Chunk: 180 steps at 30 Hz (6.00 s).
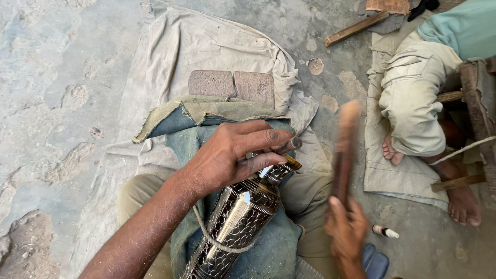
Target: The person sits on the floor and uses a hammer and a small metal punch to engrave a decorative pattern onto the neck of a silver-colored metal vessel. They repeatedly strike the punch to create indentations, rotating the vessel to work on different sections of the rim.
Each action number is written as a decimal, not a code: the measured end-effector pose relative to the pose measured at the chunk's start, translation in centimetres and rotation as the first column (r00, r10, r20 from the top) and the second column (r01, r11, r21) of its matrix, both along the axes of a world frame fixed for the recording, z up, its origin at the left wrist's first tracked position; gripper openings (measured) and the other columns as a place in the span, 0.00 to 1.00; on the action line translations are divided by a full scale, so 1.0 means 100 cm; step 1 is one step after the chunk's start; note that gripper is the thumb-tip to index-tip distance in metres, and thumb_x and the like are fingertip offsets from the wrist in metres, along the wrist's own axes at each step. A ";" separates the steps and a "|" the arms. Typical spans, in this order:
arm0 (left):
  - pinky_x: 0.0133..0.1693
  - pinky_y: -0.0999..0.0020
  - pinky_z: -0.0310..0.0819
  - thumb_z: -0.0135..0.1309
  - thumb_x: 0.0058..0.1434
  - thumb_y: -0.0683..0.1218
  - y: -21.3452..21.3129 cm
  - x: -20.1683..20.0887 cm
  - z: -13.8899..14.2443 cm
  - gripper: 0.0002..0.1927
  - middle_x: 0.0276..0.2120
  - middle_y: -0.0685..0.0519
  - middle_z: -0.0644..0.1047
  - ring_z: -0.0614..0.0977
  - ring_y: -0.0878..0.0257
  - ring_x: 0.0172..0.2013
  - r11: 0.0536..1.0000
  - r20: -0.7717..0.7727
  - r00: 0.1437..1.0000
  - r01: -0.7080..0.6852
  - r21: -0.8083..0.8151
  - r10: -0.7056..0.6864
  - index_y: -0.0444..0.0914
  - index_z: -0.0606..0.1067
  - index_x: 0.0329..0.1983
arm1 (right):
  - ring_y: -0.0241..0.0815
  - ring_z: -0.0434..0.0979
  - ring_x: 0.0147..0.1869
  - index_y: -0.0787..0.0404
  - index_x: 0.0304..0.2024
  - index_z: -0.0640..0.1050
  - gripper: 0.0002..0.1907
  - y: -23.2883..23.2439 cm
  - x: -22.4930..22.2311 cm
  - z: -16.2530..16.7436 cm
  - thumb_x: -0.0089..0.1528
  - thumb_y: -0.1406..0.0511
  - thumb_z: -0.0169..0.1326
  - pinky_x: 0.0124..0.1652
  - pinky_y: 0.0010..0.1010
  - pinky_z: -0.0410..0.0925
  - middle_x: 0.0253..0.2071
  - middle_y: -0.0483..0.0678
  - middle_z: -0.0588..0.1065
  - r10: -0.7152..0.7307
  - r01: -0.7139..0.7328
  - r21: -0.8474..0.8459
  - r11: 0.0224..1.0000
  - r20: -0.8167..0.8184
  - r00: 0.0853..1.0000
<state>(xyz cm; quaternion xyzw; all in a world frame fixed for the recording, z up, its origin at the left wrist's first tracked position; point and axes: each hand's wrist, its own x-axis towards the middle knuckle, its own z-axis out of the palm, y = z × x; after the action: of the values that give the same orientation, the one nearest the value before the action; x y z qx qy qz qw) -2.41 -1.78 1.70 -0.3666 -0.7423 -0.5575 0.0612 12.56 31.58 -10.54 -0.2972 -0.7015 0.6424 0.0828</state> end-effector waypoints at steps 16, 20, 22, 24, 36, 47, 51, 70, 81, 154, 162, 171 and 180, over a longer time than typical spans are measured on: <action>0.38 0.62 0.80 0.58 0.68 0.50 0.002 0.000 -0.002 0.19 0.40 0.52 0.80 0.85 0.58 0.38 1.000 -0.072 0.997 0.017 0.006 -0.017 0.41 0.76 0.60 | 0.39 0.84 0.34 0.64 0.50 0.76 0.28 -0.027 -0.067 0.242 0.52 0.62 0.72 0.34 0.30 0.77 0.35 0.48 0.80 0.364 -0.584 0.809 0.064 0.526 0.769; 0.40 0.64 0.82 0.56 0.68 0.52 0.002 0.001 -0.004 0.18 0.42 0.53 0.81 0.86 0.59 0.39 0.999 -0.059 0.998 0.015 0.042 -0.013 0.43 0.76 0.59 | 0.42 0.83 0.30 0.61 0.48 0.77 0.27 -0.036 -0.068 0.255 0.48 0.61 0.71 0.32 0.32 0.75 0.29 0.50 0.78 0.386 -0.562 0.805 0.190 0.466 0.796; 0.40 0.63 0.82 0.56 0.68 0.52 0.002 0.001 -0.005 0.18 0.42 0.52 0.80 0.85 0.58 0.39 0.998 -0.066 0.997 0.030 0.046 -0.027 0.42 0.76 0.59 | 0.43 0.85 0.35 0.62 0.53 0.76 0.28 -0.036 -0.070 0.258 0.52 0.63 0.69 0.35 0.32 0.78 0.33 0.52 0.81 0.407 -0.561 0.827 -0.019 0.519 0.751; 0.40 0.63 0.82 0.56 0.69 0.52 0.001 0.001 -0.007 0.18 0.42 0.51 0.80 0.85 0.57 0.39 0.998 -0.068 0.997 0.043 0.046 -0.040 0.42 0.76 0.59 | 0.43 0.86 0.38 0.63 0.54 0.76 0.27 -0.036 -0.070 0.259 0.53 0.64 0.68 0.37 0.32 0.79 0.36 0.54 0.83 0.450 -0.520 0.848 -0.104 0.506 0.736; 0.40 0.60 0.80 0.55 0.70 0.50 -0.002 -0.002 0.002 0.16 0.42 0.51 0.80 0.85 0.55 0.41 0.995 -0.074 0.993 0.092 0.033 -0.089 0.43 0.76 0.59 | 0.43 0.86 0.39 0.63 0.50 0.79 0.26 -0.029 -0.068 0.261 0.49 0.65 0.69 0.38 0.34 0.77 0.37 0.51 0.83 0.421 -0.493 0.869 -0.043 0.463 0.780; 0.39 0.60 0.79 0.55 0.69 0.51 -0.004 -0.002 0.003 0.14 0.42 0.52 0.80 0.85 0.55 0.40 0.994 -0.048 0.993 0.111 0.016 -0.110 0.44 0.77 0.56 | 0.47 0.85 0.42 0.68 0.53 0.78 0.27 -0.026 -0.066 0.255 0.52 0.65 0.69 0.41 0.34 0.77 0.41 0.56 0.82 0.471 -0.404 0.909 -0.102 0.402 0.785; 0.39 0.60 0.79 0.54 0.70 0.50 -0.004 -0.003 0.004 0.13 0.42 0.52 0.80 0.85 0.56 0.40 0.993 -0.074 0.991 0.115 0.004 -0.114 0.44 0.77 0.56 | 0.44 0.86 0.39 0.64 0.49 0.80 0.24 -0.027 -0.067 0.258 0.50 0.66 0.69 0.38 0.34 0.77 0.39 0.53 0.82 0.419 -0.448 0.890 -0.087 0.441 0.794; 0.40 0.64 0.82 0.62 0.65 0.46 0.009 0.014 0.018 0.15 0.42 0.52 0.81 0.86 0.58 0.41 0.999 -0.040 0.999 -0.027 0.030 0.028 0.38 0.76 0.52 | 0.44 0.79 0.39 0.67 0.47 0.76 0.22 0.006 -0.039 0.151 0.51 0.69 0.68 0.37 0.40 0.75 0.36 0.54 0.77 0.435 -0.460 0.113 0.881 0.188 0.881; 0.41 0.59 0.79 0.59 0.67 0.48 0.017 0.011 0.028 0.16 0.42 0.49 0.80 0.85 0.53 0.40 0.985 -0.098 0.994 0.036 -0.168 -0.053 0.40 0.76 0.56 | 0.43 0.83 0.45 0.67 0.55 0.72 0.27 0.022 -0.019 0.185 0.54 0.72 0.65 0.44 0.39 0.79 0.39 0.53 0.79 0.617 -0.594 0.406 0.694 0.090 0.782; 0.35 0.61 0.78 0.53 0.68 0.53 0.015 -0.004 0.019 0.14 0.37 0.54 0.79 0.83 0.59 0.34 0.985 -0.070 0.986 0.145 -0.091 -0.152 0.46 0.77 0.54 | 0.49 0.82 0.40 0.68 0.51 0.75 0.27 -0.010 -0.047 0.222 0.48 0.73 0.64 0.38 0.40 0.73 0.37 0.53 0.78 0.459 -0.271 0.961 0.057 0.216 0.862; 0.34 0.59 0.76 0.54 0.68 0.52 0.011 -0.002 0.021 0.14 0.36 0.52 0.78 0.82 0.56 0.34 0.986 -0.070 0.987 0.137 -0.090 -0.144 0.44 0.77 0.54 | 0.50 0.80 0.40 0.67 0.50 0.74 0.26 -0.005 -0.043 0.217 0.49 0.72 0.62 0.40 0.39 0.71 0.37 0.53 0.76 0.513 -0.224 0.973 0.059 0.163 0.843; 0.39 0.63 0.81 0.59 0.66 0.49 0.021 0.010 0.025 0.15 0.42 0.50 0.80 0.85 0.56 0.39 0.996 -0.031 0.998 0.057 -0.068 -0.060 0.39 0.75 0.53 | 0.35 0.79 0.32 0.64 0.41 0.78 0.11 0.008 -0.028 0.190 0.57 0.72 0.63 0.32 0.31 0.73 0.33 0.46 0.80 0.431 -0.413 0.640 0.648 0.139 0.892; 0.39 0.60 0.80 0.60 0.66 0.47 0.029 0.019 0.022 0.15 0.41 0.49 0.80 0.84 0.54 0.38 0.980 -0.114 0.993 -0.049 -0.192 0.028 0.40 0.76 0.54 | 0.43 0.84 0.36 0.66 0.52 0.76 0.25 0.010 -0.026 0.191 0.52 0.74 0.64 0.34 0.35 0.75 0.36 0.53 0.80 0.404 -0.408 0.817 0.408 0.239 0.883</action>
<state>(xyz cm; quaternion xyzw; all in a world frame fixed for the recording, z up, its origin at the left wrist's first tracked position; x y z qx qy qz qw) -0.55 1.08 3.87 -0.3867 -0.7957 -0.4598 0.0769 9.97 32.59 8.52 -0.0404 -0.9737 0.2168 0.0574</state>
